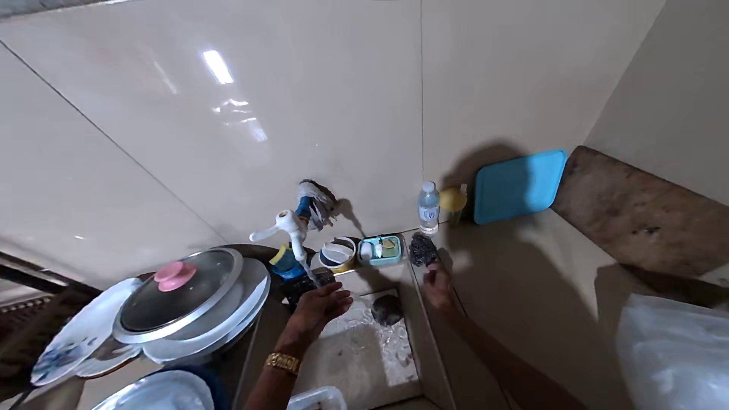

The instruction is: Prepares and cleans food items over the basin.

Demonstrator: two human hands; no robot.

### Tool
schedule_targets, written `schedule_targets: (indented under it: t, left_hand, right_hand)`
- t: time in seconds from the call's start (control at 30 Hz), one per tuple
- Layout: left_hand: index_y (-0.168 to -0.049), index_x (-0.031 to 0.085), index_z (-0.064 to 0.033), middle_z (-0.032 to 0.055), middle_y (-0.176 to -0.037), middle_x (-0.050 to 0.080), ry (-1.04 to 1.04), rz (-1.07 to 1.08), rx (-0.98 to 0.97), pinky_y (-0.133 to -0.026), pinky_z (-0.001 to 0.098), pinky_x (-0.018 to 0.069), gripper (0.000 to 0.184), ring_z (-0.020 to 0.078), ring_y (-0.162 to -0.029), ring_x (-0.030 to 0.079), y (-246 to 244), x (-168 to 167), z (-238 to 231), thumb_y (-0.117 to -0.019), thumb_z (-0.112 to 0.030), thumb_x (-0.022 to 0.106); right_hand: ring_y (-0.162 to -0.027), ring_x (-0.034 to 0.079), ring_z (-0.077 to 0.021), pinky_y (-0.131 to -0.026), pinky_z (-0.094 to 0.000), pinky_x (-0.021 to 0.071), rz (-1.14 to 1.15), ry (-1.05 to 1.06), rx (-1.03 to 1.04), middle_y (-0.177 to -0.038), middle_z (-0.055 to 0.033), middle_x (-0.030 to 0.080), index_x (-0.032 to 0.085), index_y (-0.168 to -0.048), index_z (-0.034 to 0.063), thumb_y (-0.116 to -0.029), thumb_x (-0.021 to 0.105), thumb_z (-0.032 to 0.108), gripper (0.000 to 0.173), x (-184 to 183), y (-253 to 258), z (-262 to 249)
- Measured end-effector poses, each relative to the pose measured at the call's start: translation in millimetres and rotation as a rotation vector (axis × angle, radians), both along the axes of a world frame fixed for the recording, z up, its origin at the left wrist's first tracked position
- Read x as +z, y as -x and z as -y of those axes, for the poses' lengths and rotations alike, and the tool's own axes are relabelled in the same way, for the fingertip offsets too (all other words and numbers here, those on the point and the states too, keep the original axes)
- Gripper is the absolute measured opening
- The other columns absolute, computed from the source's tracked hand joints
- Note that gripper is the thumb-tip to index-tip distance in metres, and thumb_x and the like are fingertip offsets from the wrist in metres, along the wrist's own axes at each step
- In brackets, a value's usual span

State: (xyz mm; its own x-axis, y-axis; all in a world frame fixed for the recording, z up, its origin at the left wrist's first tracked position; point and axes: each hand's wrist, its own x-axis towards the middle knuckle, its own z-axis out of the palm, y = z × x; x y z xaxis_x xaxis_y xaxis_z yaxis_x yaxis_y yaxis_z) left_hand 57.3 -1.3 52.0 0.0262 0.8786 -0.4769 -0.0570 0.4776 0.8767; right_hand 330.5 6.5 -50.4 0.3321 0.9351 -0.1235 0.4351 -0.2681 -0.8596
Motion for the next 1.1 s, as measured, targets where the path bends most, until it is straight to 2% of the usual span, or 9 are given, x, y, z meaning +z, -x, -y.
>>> schedule_targets:
  t: [0.2,0.33,0.6,0.67,0.8,0.9,0.97,1.03,1.1]
  left_hand:
    - [-0.136,0.049,0.0076,0.0197,-0.108,0.069,0.011,0.001,-0.002,-0.079,0.0319,0.0595,0.031,0.0219,-0.087,0.072,-3,2,1,-0.1063,-0.001,0.044]
    - [-0.136,0.049,0.0073,0.0200,-0.109,0.068,0.028,0.005,0.002,-0.080,0.0330,0.0596,0.031,0.0224,-0.087,0.072,-4,-1,-1,-0.1060,-0.001,0.045]
    - [-0.135,0.050,0.0086,0.0216,-0.111,0.067,0.030,-0.019,0.076,-0.082,0.0334,0.0590,0.031,0.0223,-0.089,0.071,-5,-2,-5,-0.1055,0.001,0.045]
    - [-0.134,0.049,0.0098,0.0225,-0.110,0.066,0.023,-0.043,0.127,-0.081,0.0332,0.0587,0.032,0.0222,-0.087,0.070,-6,0,-9,-0.1031,0.005,0.047]
    - [-0.130,0.052,0.0099,0.0178,-0.100,0.069,-0.041,-0.077,0.033,-0.073,0.0285,0.0592,0.029,0.0170,-0.078,0.070,-8,10,-10,-0.1019,0.004,0.051]
    - [-0.119,0.067,0.0017,0.0076,-0.083,0.070,-0.068,-0.516,-0.210,-0.056,0.0230,0.0496,0.025,0.0089,-0.060,0.060,-4,33,-8,-0.1074,-0.015,0.052]
    - [-0.113,0.073,-0.0057,0.0090,-0.092,0.072,-0.119,-0.959,-0.374,-0.070,0.0365,0.0543,0.027,0.0174,-0.073,0.066,6,47,-4,-0.1068,-0.025,0.056]
    - [-0.119,0.072,-0.0039,0.0214,-0.110,0.071,-0.221,-1.171,-0.356,-0.091,0.0621,0.0505,0.028,0.0389,-0.102,0.068,19,50,2,-0.1032,-0.024,0.061]
    - [-0.132,0.065,-0.0031,0.0258,-0.119,0.067,-0.333,-1.200,-0.250,-0.097,0.0640,0.0475,0.034,0.0442,-0.112,0.064,29,48,5,-0.1016,-0.016,0.061]
  right_hand:
    - [-0.127,0.056,-0.0462,-0.107,-0.0572,0.0450,-0.133,0.095,-0.196,-0.135,-0.0337,0.056,0.046,-0.141,-0.0110,-0.0972,0.069,0.015,0.056,21,0,-49]
    - [-0.123,0.060,-0.0458,-0.103,-0.0578,0.0481,-0.006,0.138,-0.181,-0.129,-0.0327,0.061,0.059,-0.128,-0.0099,-0.0951,0.068,0.007,0.038,33,1,-69]
    - [-0.123,0.059,-0.0470,-0.103,-0.0604,0.0478,0.096,-0.117,-0.026,-0.132,-0.0314,0.060,0.057,-0.134,-0.0069,-0.0959,0.062,0.005,0.040,19,3,-48]
    - [-0.107,0.066,-0.0427,-0.091,-0.0575,0.0547,0.007,-0.092,0.166,-0.120,-0.0293,0.064,0.058,-0.129,-0.0053,-0.1020,0.056,0.011,0.032,14,19,-23]
    - [-0.065,0.066,-0.0126,-0.062,-0.0279,0.0545,-0.449,0.280,0.471,-0.084,-0.0096,0.070,0.064,-0.116,-0.0050,-0.1101,0.048,0.027,0.037,19,80,-9]
    - [-0.055,0.060,-0.0088,-0.052,-0.0234,0.0492,-0.717,0.483,0.457,-0.072,-0.0023,0.064,0.061,-0.105,0.0009,-0.1119,0.041,0.027,0.033,30,129,-10]
    - [-0.052,0.056,-0.0088,-0.049,-0.0234,0.0457,-0.789,0.502,0.445,-0.067,-0.0009,0.060,0.059,-0.097,0.0026,-0.1106,0.045,0.025,0.030,35,155,-13]
    - [-0.054,0.058,-0.0083,-0.050,-0.0226,0.0465,-0.829,0.509,0.491,-0.070,-0.0014,0.062,0.059,-0.101,0.0028,-0.1116,0.043,0.031,0.034,36,175,-24]
    - [-0.051,0.057,-0.0082,-0.047,-0.0220,0.0453,-0.821,0.502,0.507,-0.067,-0.0019,0.062,0.061,-0.097,0.0016,-0.1116,0.043,0.033,0.039,36,194,-32]
